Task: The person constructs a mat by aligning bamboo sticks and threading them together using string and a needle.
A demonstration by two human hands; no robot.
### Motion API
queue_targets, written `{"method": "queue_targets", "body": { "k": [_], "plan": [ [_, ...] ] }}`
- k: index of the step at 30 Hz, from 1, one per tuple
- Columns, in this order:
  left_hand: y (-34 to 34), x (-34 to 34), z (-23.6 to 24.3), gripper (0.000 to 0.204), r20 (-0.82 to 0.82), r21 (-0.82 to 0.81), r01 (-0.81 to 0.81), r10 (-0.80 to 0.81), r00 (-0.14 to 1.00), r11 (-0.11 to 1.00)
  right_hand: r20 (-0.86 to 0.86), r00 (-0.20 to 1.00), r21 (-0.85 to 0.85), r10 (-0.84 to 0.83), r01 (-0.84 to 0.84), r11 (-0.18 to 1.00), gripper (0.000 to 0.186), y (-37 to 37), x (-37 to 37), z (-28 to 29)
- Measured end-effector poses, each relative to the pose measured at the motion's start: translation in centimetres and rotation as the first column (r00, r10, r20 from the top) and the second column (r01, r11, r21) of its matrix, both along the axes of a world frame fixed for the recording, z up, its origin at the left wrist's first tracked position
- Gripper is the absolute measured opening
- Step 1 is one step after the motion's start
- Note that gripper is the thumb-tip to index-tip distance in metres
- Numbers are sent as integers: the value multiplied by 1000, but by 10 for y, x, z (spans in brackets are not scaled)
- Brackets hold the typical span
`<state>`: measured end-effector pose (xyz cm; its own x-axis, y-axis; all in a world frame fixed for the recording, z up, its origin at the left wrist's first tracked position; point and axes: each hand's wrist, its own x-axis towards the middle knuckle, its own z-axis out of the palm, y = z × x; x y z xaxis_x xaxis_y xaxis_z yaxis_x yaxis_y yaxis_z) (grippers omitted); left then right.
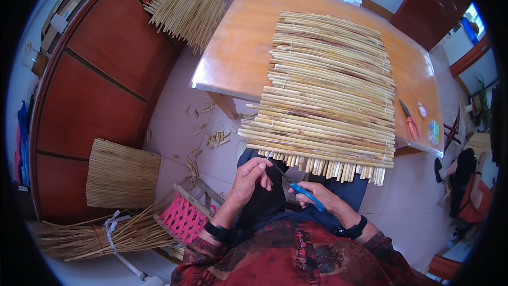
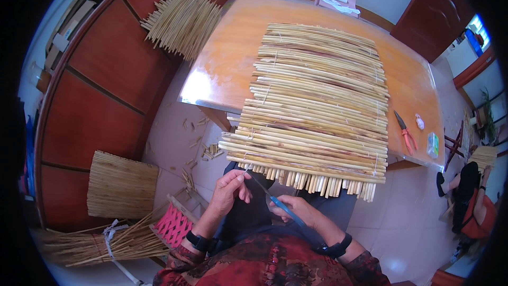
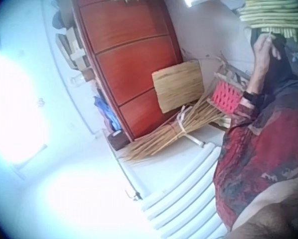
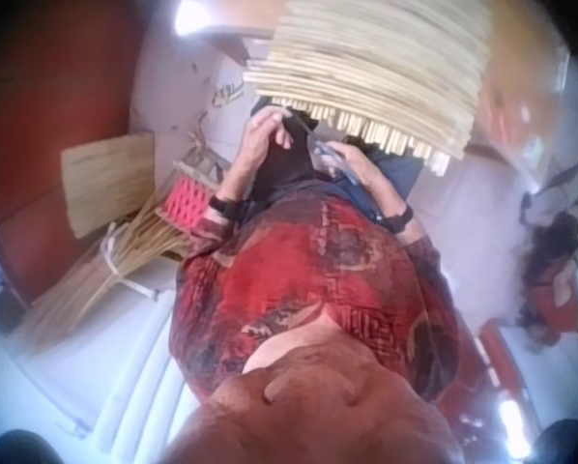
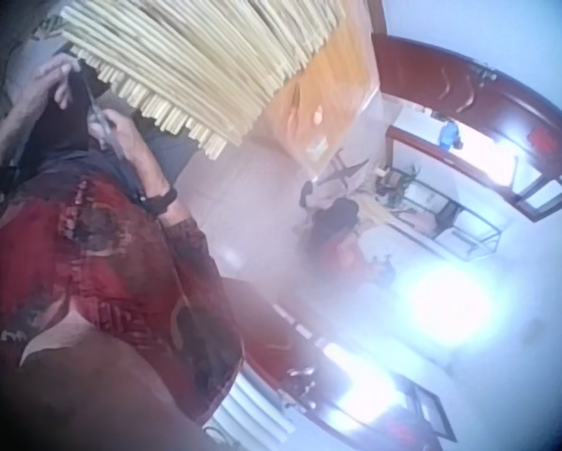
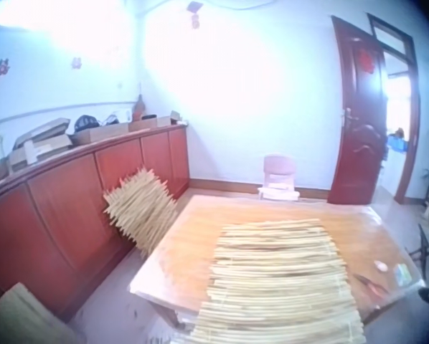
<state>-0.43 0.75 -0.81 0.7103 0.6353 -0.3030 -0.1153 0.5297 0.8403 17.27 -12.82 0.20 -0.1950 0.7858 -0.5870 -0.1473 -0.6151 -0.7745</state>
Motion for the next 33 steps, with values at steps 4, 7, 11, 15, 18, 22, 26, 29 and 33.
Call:
{"method": "queue_targets", "body": {
  "k": [4, 7, 11, 15, 18, 22, 26, 29, 33],
  "plan": [
    [1, 0, -2, 21, 15, -17, -6, 6, 1000, 1000, -8, 1000, 13, -4, 4, 1000, 31, -1, 0, 4],
    [0, -1, -2, 20, -7, -10, 28, -28, 1000, 1000, 40, 999, 27, -11, 10, 1000, 31, 6, -3, 11],
    [3, -2, -1, 20, -12, 1, 38, -38, 999, 999, 43, 998, 1, -38, 38, 999, 30, 20, -4, 14],
    [3, -5, -2, 21, 2, 0, 64, -64, 998, 998, 77, 997, 42, -2, -2, 999, 29, 24, -3, 19],
    [5, -6, -2, 22, -2, -2, 67, -67, 998, 998, 130, 991, 18, 41, -44, 999, 32, 30, -2, 22],
    [4, -6, -3, 22, 14, 9, 73, -73, 997, 997, 201, 979, 91, 31, -50, 995, 33, 30, -4, 21],
    [9, -2, -7, 22, 43, 8, 87, -87, 995, 996, 208, 977, 119, -38, 13, 993, 33, 31, -3, 15],
    [6, -5, -4, 22, -15, 9, 96, -96, 995, 995, 224, 974, 43, 15, -26, 999, 31, 28, -5, 18],
    [9, -4, -2, 23, -18, 27, 109, -108, 994, 994, 249, 968, 53, 41, -56, 997, 34, 28, -3, 12]
  ]
}}
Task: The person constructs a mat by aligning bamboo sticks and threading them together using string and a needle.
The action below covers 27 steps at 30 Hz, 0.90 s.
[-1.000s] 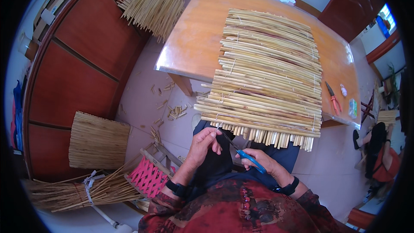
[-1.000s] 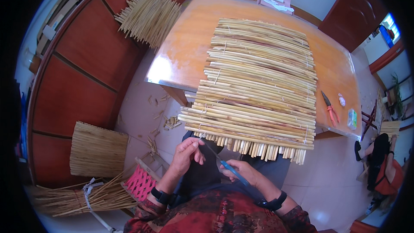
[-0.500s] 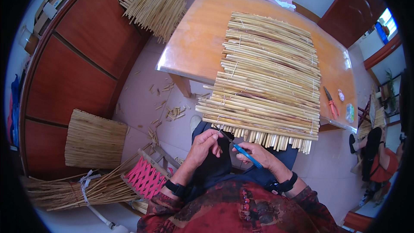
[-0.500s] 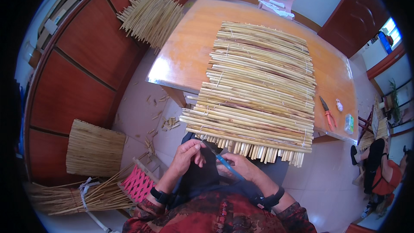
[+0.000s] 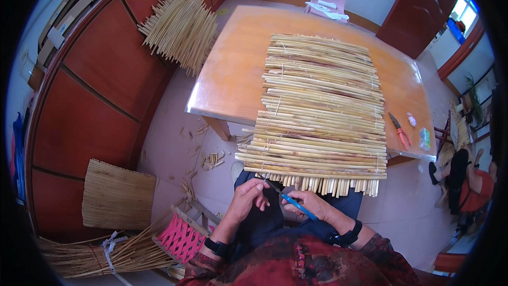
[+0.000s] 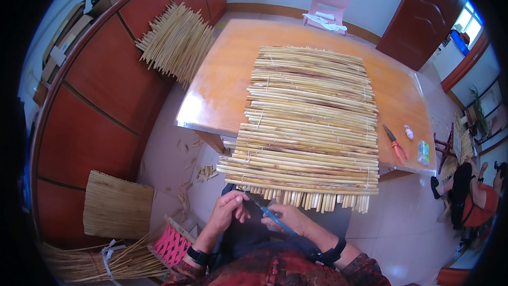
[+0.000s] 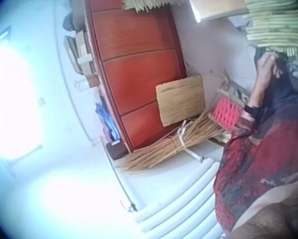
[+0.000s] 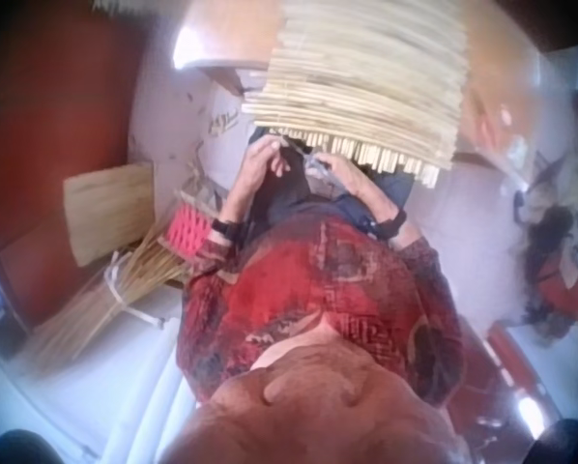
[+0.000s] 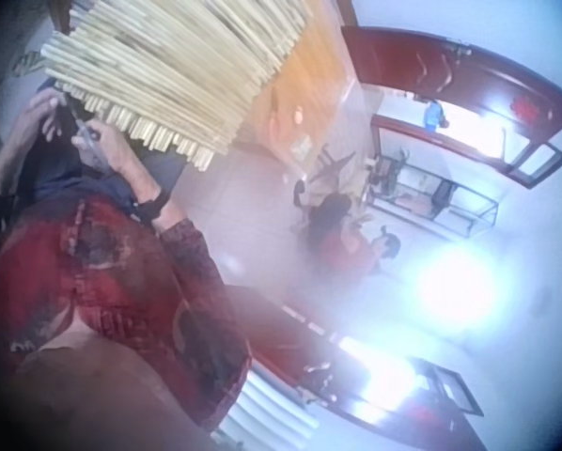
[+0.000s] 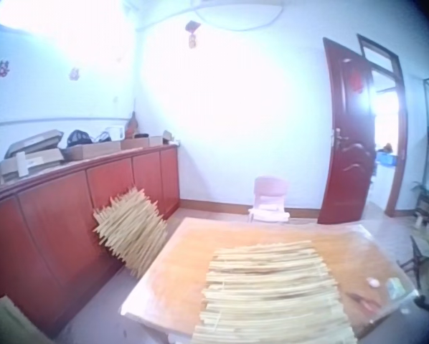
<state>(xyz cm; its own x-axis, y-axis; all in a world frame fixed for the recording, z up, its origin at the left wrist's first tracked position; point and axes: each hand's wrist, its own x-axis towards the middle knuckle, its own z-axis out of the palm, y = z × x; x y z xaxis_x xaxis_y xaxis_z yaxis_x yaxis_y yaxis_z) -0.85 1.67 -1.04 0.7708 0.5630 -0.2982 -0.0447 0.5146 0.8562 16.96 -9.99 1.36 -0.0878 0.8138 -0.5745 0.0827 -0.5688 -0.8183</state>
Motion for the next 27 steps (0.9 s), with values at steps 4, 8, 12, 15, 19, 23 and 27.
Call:
{"method": "queue_targets", "body": {
  "k": [4, 8, 12, 15, 19, 23, 27],
  "plan": [
    [0, 0, -2, 22, -5, -3, 7, -7, 1000, 1000, 61, 998, 192, 19, -31, 981, 37, 1, 0, -4],
    [0, 0, -2, 21, -10, 9, 43, -43, 999, 999, 103, 994, 244, 30, -55, 968, 39, 0, 0, -5],
    [2, -6, -6, 21, 17, -38, 45, -44, 999, 998, 83, 990, 76, 112, -118, 990, 32, 7, -1, 5],
    [2, -5, -3, 23, 7, -15, 93, -93, 996, 996, 0, 1000, 75, -6, 6, 997, 24, 5, -7, 4],
    [3, -7, -5, 26, 100, -35, 40, -37, 994, 999, -144, 982, -86, -124, 113, 990, 24, 12, -7, 17],
    [0, -16, -2, 31, 47, -40, -5, 7, 999, 999, 105, 994, 292, 19, -49, 955, 35, -4, 1, 30],
    [-1, -27, -1, 32, 41, -93, -80, 84, 996, 992, 97, 929, 405, -356, 290, 867, 36, -15, 40, 47]
  ]
}}
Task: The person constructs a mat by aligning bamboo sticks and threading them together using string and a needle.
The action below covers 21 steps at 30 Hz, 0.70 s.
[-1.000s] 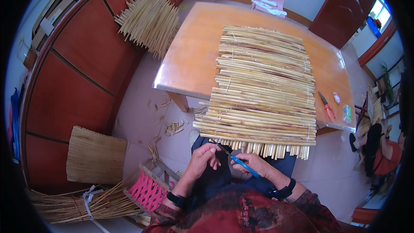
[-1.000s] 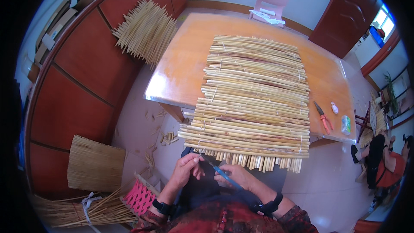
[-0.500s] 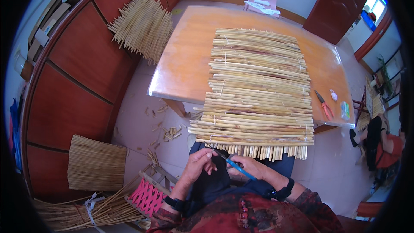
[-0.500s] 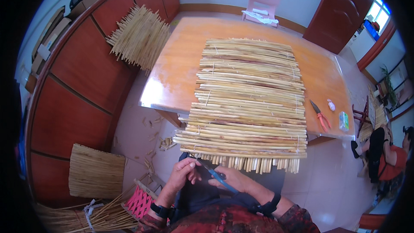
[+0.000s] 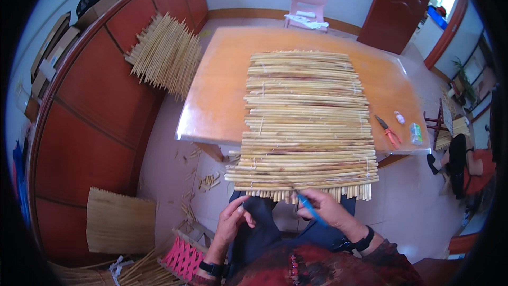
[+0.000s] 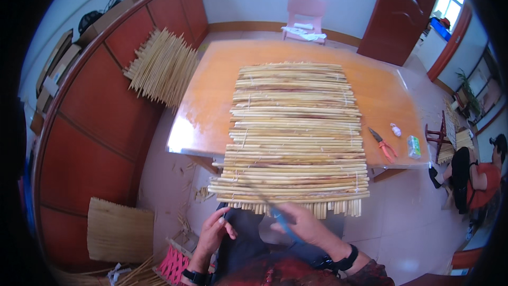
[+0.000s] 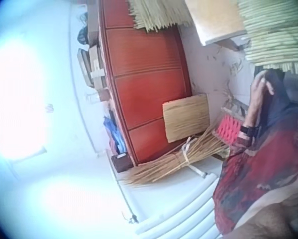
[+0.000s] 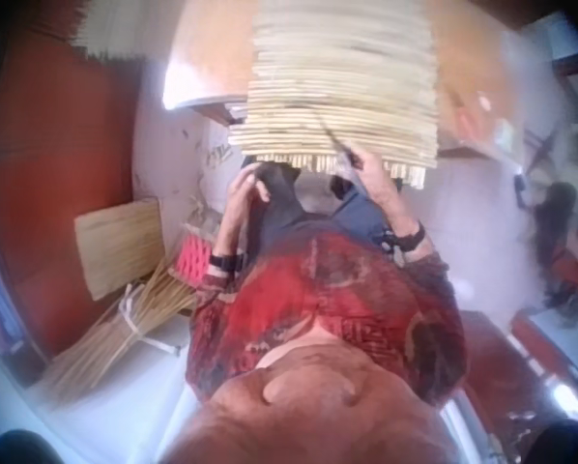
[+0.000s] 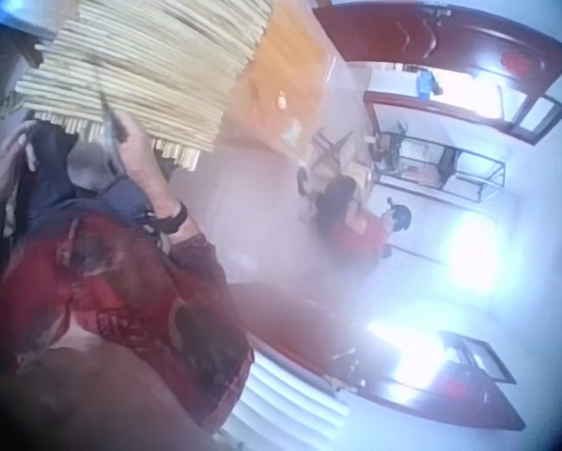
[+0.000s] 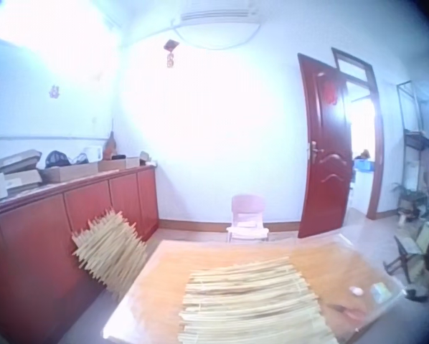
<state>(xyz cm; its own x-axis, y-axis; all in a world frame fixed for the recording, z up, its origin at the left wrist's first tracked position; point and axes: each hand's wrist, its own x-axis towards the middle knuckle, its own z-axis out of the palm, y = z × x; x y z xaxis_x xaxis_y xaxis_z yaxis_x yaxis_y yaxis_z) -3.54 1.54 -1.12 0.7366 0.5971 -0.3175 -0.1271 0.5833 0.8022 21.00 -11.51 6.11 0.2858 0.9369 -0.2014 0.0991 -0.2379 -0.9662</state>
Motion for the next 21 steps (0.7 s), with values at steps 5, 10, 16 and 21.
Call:
{"method": "queue_targets", "body": {
  "k": [5, 10, 16, 21],
  "plan": [
    [-4, 8, -3, 23, -46, 67, 33, -30, 998, 997, 259, 802, 191, -539, 504, 842, 35, -42, 120, -3],
    [-8, 7, -5, 18, -46, 88, -42, 46, 998, 995, 677, 514, 204, -527, 557, 805, 38, -62, 186, 3],
    [-12, 11, -1, 14, -134, 115, -86, 101, 986, 990, 816, 317, 275, -484, 523, 807, 38, -78, 226, -23],
    [-10, 16, -7, 15, -148, 150, -43, 66, 987, 988, 819, 305, 167, -486, 683, 711, 36, -80, 257, -19]
  ]
}}
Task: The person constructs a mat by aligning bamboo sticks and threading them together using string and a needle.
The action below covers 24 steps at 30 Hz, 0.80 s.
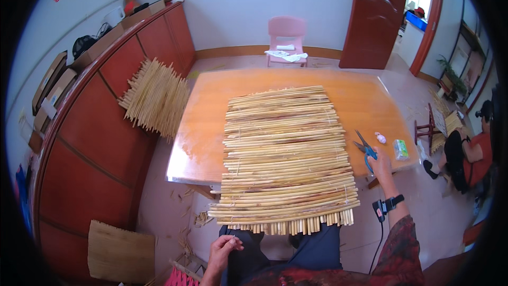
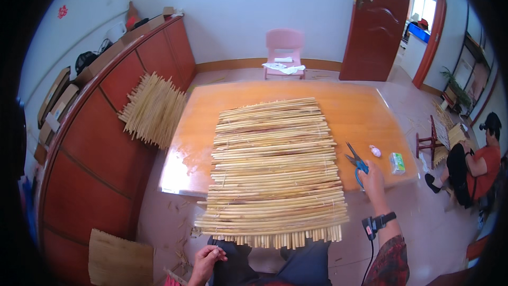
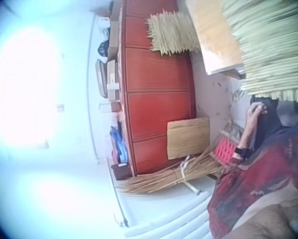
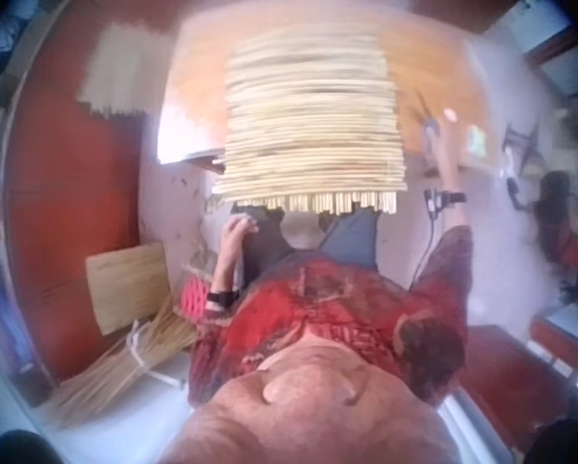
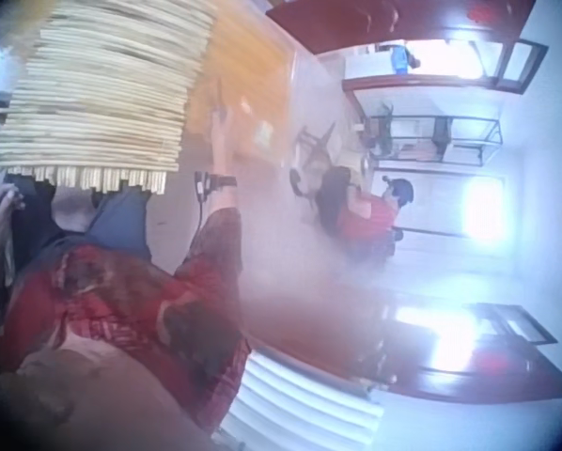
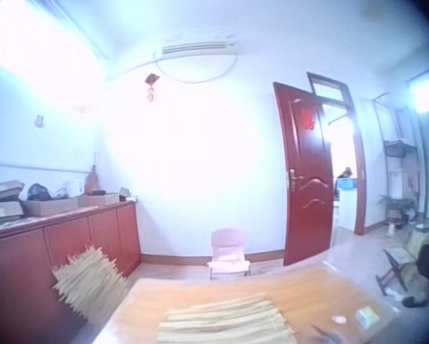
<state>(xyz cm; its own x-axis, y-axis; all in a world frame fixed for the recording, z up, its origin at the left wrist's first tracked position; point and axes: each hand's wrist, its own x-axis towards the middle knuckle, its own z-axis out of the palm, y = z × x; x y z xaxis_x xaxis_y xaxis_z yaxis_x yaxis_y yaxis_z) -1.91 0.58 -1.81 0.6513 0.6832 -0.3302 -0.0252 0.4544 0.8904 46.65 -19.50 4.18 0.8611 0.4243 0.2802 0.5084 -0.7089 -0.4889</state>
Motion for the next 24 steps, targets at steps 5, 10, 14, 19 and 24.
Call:
{"method": "queue_targets", "body": {
  "k": [5, 10, 14, 19, 24],
  "plan": [
    [4, 2, -2, 17, -64, -12, 33, -34, 997, 999, 245, 969, 70, 30, -49, 996, 37, 15, 45, -15],
    [3, 6, 5, 23, -167, 7, 83, -81, 983, 997, -117, 986, -8, -116, 116, 993, 32, 43, 56, 1],
    [1, 7, 11, 22, -187, -21, 68, -70, 980, 997, -38, 988, -152, -148, 141, 978, 33, 68, 70, -1],
    [-2, 12, 22, 25, -202, -9, 37, -38, 979, 999, 73, 991, -212, -112, 125, 969, 32, 83, 98, -24],
    [-1, 13, 21, 24, -219, -32, 35, -41, 975, 999, 192, 972, -369, -133, 197, 908, 27, 89, 105, -35]
  ]
}}
